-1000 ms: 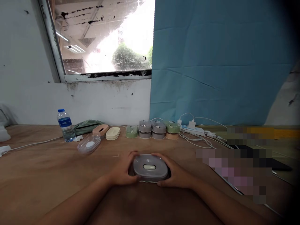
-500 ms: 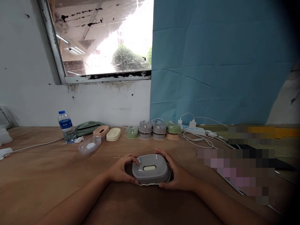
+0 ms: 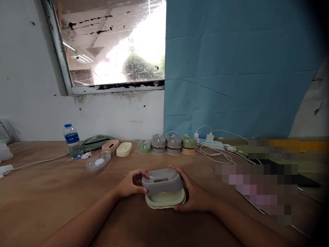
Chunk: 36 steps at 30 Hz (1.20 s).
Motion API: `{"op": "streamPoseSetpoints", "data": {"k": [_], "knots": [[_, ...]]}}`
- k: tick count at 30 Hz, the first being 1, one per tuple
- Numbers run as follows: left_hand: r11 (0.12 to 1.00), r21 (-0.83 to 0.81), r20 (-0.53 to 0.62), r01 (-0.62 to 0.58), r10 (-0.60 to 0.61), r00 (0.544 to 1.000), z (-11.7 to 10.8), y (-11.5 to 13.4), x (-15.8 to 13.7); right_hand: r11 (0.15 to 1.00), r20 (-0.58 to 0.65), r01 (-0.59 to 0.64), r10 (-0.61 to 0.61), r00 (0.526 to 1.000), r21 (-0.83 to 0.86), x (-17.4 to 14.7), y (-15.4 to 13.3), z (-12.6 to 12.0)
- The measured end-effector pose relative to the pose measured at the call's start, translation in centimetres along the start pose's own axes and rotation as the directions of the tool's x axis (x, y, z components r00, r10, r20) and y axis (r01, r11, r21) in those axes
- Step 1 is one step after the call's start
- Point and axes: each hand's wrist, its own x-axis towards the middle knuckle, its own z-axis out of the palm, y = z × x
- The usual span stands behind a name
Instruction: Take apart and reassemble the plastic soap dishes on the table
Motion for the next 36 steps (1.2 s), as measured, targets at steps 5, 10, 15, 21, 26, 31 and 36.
{"op": "streamPoseSetpoints", "data": {"k": [5, 10, 15, 21, 26, 31, 36], "knots": [[0.996, -0.089, -0.070, -0.012, 0.006, 0.998, -0.3, -0.3, 0.2, 0.999, -0.002, -0.021, 0.022, 1.000, 0.025, 0.1, -0.1, 0.1], [0.998, 0.013, -0.247, -0.062, 0.063, 0.967, -0.5, 0.6, 0.0, 0.991, -0.043, -0.026, 0.032, 0.999, 0.128, 0.4, 0.3, 0.0], [0.953, 0.298, -0.536, 0.047, 0.126, 0.835, -2.6, 1.8, 0.2, 0.988, -0.052, -0.099, 0.106, 0.993, 0.121, 0.2, 0.6, -0.2], [0.747, 0.461, -0.821, 0.478, 0.155, 0.549, -10.8, 3.6, 2.7, 0.996, 0.021, -0.086, 0.086, 0.996, 0.000, 0.3, 0.2, -0.3], [0.484, 0.462, -0.872, 0.744, 0.096, 0.479, -17.1, 3.8, 4.5, 0.990, 0.099, -0.087, 0.098, 0.990, -0.112, 0.4, -0.3, -0.3], [0.323, 0.486, -0.872, 0.812, 0.116, 0.475, -19.6, 2.1, 4.8, 0.984, 0.135, -0.113, 0.132, 0.982, -0.137, 0.3, -0.5, -0.2], [0.295, 0.427, -0.904, 0.855, 0.098, 0.417, -20.6, 1.3, 4.3, 0.985, 0.132, -0.088, 0.107, 0.985, -0.146, 0.3, -0.2, -0.1]]}}
